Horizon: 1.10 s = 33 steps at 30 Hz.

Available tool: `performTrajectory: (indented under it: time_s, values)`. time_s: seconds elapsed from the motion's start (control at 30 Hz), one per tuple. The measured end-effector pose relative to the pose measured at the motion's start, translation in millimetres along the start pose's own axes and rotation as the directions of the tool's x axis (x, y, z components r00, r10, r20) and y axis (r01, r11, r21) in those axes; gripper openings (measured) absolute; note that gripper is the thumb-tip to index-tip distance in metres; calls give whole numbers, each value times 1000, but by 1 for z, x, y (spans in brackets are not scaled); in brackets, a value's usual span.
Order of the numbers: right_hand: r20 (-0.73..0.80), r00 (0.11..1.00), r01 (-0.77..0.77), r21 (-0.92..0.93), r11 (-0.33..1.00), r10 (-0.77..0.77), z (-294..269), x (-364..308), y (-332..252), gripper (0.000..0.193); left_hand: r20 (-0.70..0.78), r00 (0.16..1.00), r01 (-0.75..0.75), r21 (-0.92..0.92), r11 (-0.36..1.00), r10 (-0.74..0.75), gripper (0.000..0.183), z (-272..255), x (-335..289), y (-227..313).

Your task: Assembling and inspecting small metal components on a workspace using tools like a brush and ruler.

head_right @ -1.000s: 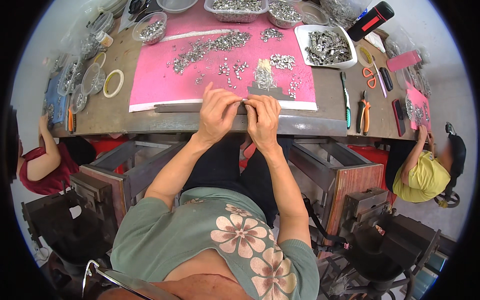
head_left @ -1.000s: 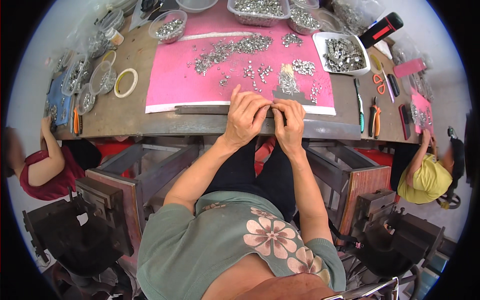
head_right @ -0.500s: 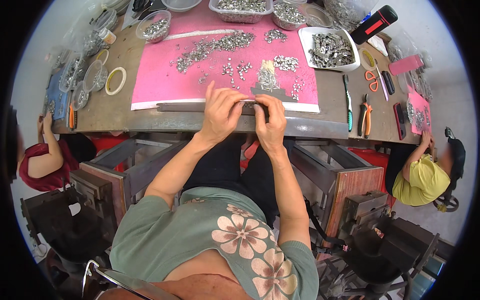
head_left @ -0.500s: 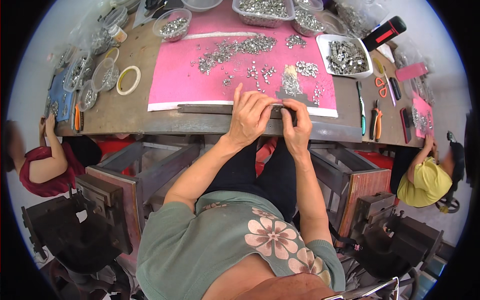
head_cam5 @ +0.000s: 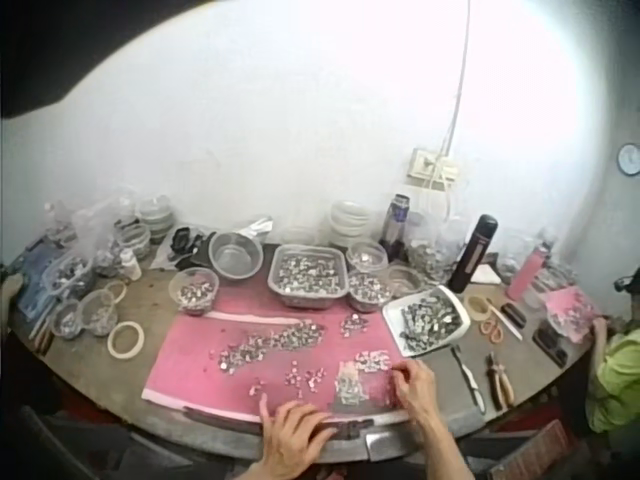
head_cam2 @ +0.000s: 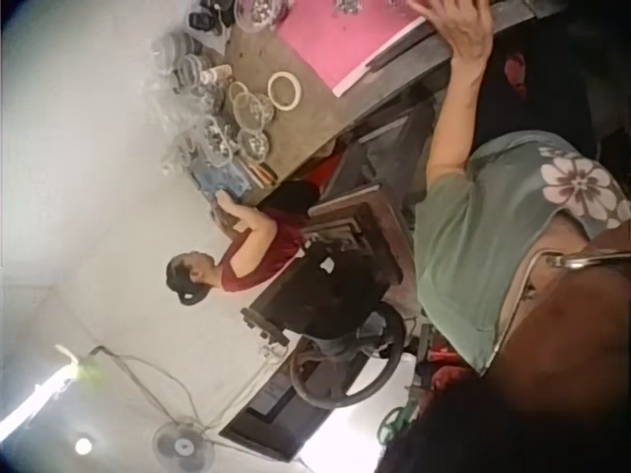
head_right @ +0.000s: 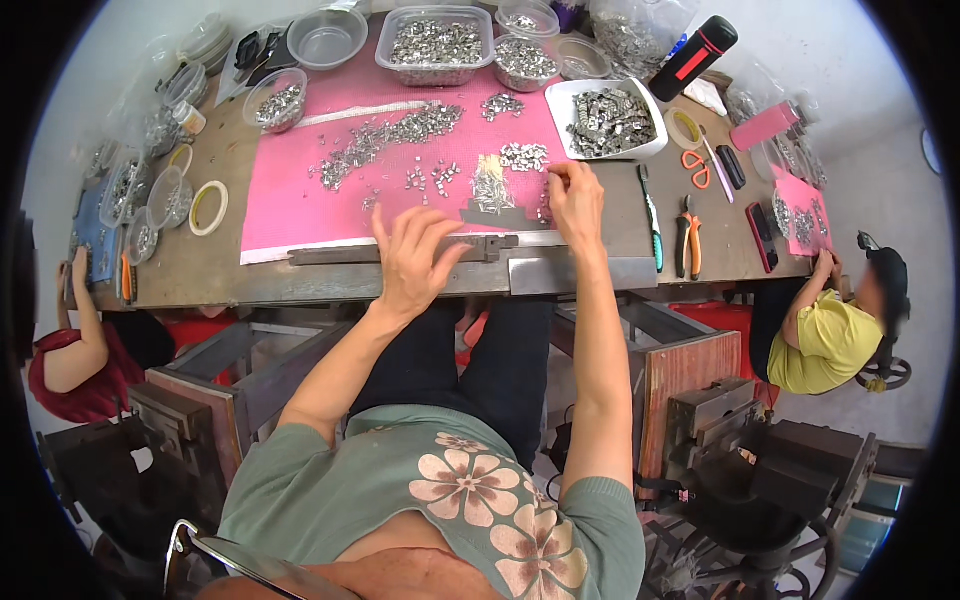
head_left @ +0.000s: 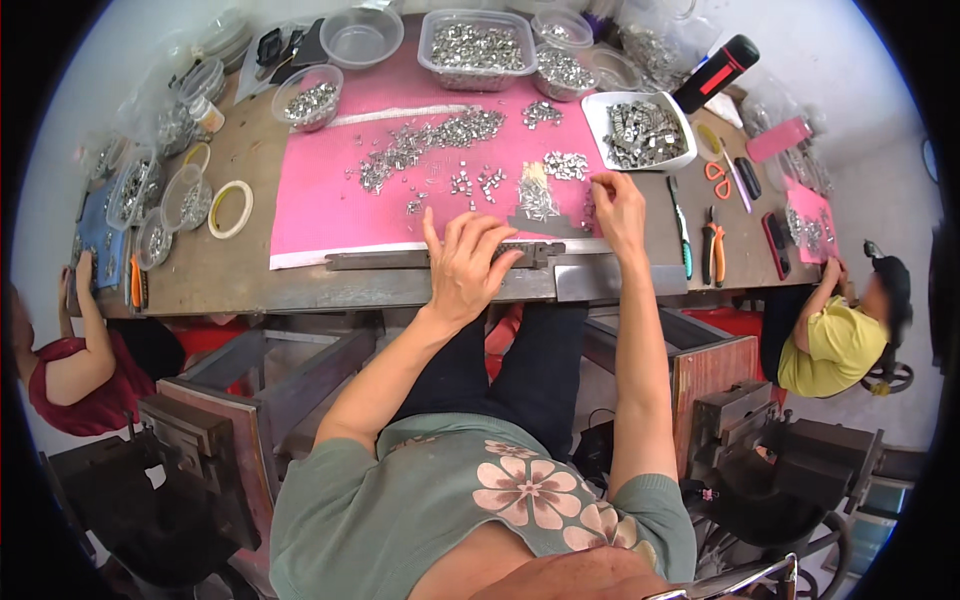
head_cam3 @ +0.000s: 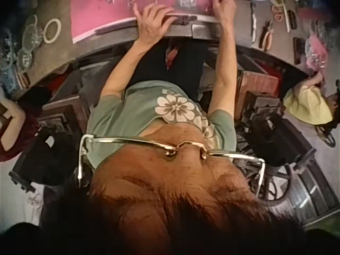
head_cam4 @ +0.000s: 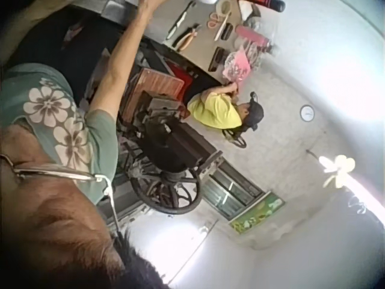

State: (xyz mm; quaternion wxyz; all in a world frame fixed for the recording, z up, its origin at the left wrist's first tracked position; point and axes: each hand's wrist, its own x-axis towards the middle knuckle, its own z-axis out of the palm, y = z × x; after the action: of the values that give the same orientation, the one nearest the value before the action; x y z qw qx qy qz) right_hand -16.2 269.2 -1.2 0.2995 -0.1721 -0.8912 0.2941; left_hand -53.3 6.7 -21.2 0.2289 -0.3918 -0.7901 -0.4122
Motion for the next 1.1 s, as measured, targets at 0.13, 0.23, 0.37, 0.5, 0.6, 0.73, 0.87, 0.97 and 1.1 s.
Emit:
performTrajectory:
  time_s: [0.13, 0.23, 0.37, 0.5, 0.6, 0.73, 0.87, 0.97, 1.1]
  values:
    - [16, 999, -35, -136, 990, 38, 13, 13, 8, 13, -40, 999, 1, -70, 998, -4, 27, -2, -3, -3]
    - [25, 1000, 0, -242, 970, 7, 21, 14, 11, 13, -77, 997, 15, -125, 992, -24, 24, -4, -2, -5]
    - [112, 994, 30, -260, 965, -1, 11, 18, 10, 12, -93, 995, 22, -160, 987, -37, 25, -2, -1, -3]
    - [66, 972, 235, -235, 943, -226, 3, 10, -2, 9, -120, 992, 15, -178, 984, -37, 27, 1, -1, -5]
    - [188, 951, 217, 165, 962, -247, -7, -24, -48, 7, -126, 991, 23, -178, 984, -46, 27, -1, -3, -7]
    - [242, 931, 194, 307, 932, -274, 5, -68, -65, 11, -134, 990, 29, -169, 985, -52, 23, -2, 1, -2]
    - [197, 899, 352, 205, 913, -391, 9, -72, -65, 16, -134, 991, 8, -169, 986, -31, 26, 0, -2, -6]
    - [202, 874, 402, 206, 892, -441, 8, -71, -66, 16, -124, 992, 14, -158, 987, -34, 26, -1, -3, -6]
    - [262, 830, 489, 83, 868, -493, 1, -73, -76, 16, -112, 993, 22, -154, 988, -40, 25, -4, -4, -2]
